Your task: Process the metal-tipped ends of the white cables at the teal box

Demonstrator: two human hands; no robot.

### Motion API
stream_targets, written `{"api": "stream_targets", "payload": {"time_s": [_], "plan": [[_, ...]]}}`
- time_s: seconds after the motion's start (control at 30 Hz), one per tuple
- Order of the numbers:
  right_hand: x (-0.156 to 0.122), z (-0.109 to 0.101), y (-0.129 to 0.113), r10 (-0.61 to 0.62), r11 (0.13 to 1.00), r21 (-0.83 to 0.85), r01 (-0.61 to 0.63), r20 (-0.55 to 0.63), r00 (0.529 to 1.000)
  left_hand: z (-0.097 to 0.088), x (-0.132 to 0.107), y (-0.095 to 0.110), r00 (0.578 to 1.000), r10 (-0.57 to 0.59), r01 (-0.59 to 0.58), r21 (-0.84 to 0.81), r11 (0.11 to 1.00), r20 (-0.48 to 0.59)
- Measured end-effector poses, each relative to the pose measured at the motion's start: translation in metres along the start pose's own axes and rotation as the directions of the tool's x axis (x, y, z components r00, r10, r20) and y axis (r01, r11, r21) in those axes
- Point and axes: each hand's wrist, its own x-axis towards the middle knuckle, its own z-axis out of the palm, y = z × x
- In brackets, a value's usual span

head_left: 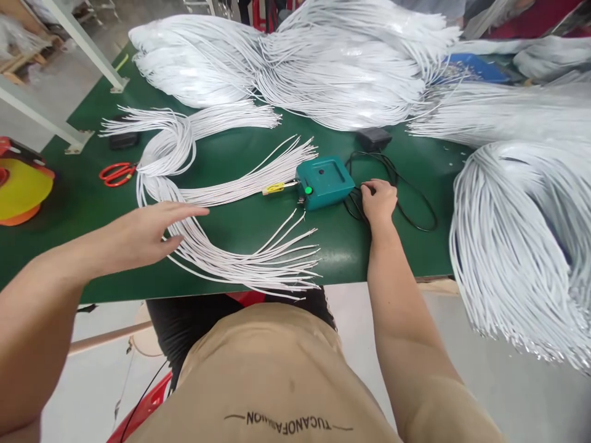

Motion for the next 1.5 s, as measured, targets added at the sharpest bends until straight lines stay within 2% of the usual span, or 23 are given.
{"api": "stream_targets", "payload": {"time_s": [0.07,0.13,0.2,0.3,0.37,0.43,0.53,0.63,0.77,0.87,1.03,1.13,1.2,1.27,1.33,1.37,1.4,1.47,1.5], "plan": [[-0.001,-0.001,-0.002,0.003,1.0,-0.002,-0.003,0.006,1.0,0.016,-0.014,-0.007,1.0,0.01,-0.013,0.256,0.967,0.014],[-0.003,-0.002,-0.004,0.011,1.0,-0.006,-0.01,0.017,1.0,0.035,-0.024,-0.01,0.998,0.032,-0.051,0.419,0.906,0.052],[-0.005,-0.004,-0.006,0.017,1.0,-0.007,-0.017,0.028,0.999,0.052,-0.027,-0.012,0.993,0.087,-0.117,0.488,0.865,0.084],[-0.006,-0.006,-0.008,0.017,1.0,-0.003,-0.017,0.031,0.999,0.066,-0.018,-0.017,0.98,0.187,-0.199,0.447,0.872,0.072],[-0.006,-0.006,-0.008,0.006,1.0,-0.002,-0.006,0.025,1.0,0.066,-0.007,-0.02,0.975,0.215,-0.219,0.396,0.892,0.055],[-0.005,-0.005,-0.006,-0.008,1.0,0.0,0.008,0.016,1.0,0.061,0.004,-0.021,0.971,0.214,-0.238,0.417,0.877,0.105],[-0.001,-0.002,0.0,-0.017,1.0,0.003,0.017,-0.012,1.0,0.05,0.011,-0.021,0.947,0.212,-0.307,0.476,0.824,0.243],[0.005,0.002,0.007,-0.041,0.999,-0.002,0.041,-0.029,0.999,0.045,0.011,-0.023,0.932,0.212,-0.348,0.558,0.753,0.296],[0.012,0.005,0.014,-0.043,0.999,-0.009,0.042,-0.041,0.998,0.049,0.017,-0.033,0.91,0.326,-0.413,0.605,0.681,0.255],[0.015,0.005,0.017,-0.052,0.999,-0.007,0.051,-0.042,0.998,0.052,0.026,-0.039,0.895,0.383,-0.443,0.567,0.694,0.23],[0.019,0.005,0.021,-0.043,0.999,-0.016,0.042,-0.05,0.998,0.052,0.034,-0.042,0.893,0.422,-0.44,0.516,0.735,0.159],[0.021,0.005,0.022,-0.018,0.999,-0.03,0.017,-0.036,0.999,0.045,0.035,-0.042,0.884,0.435,-0.465,0.426,0.776,0.172],[0.022,0.004,0.022,-0.005,0.999,-0.041,0.004,-0.028,1.0,0.03,0.038,-0.042,0.887,0.431,-0.462,0.322,0.826,0.168],[0.022,0.004,0.021,0.001,0.999,-0.055,-0.002,-0.029,1.0,0.009,0.042,-0.044,0.929,0.361,-0.369,0.159,0.916,0.077],[0.022,0.003,0.02,0.004,0.997,-0.071,-0.006,-0.033,0.999,-0.017,0.05,-0.05,0.972,0.222,-0.229,-0.083,0.97,-0.081],[0.022,0.003,0.019,0.007,0.997,-0.079,-0.009,-0.031,1.0,-0.029,0.055,-0.056,0.975,0.122,-0.164,-0.233,0.958,-0.183],[0.022,0.002,0.018,0.011,0.996,-0.087,-0.014,-0.027,1.0,-0.04,0.06,-0.062,0.958,-0.003,-0.116,-0.397,0.911,-0.288],[0.021,0.001,0.016,0.026,0.994,-0.102,-0.027,-0.015,1.0,-0.057,0.073,-0.078,0.871,-0.259,-0.082,-0.644,0.761,-0.417],[0.02,0.0,0.015,0.033,0.993,-0.109,-0.033,-0.01,0.999,-0.063,0.08,-0.087,0.821,-0.362,-0.109,-0.744,0.659,-0.441]]}}
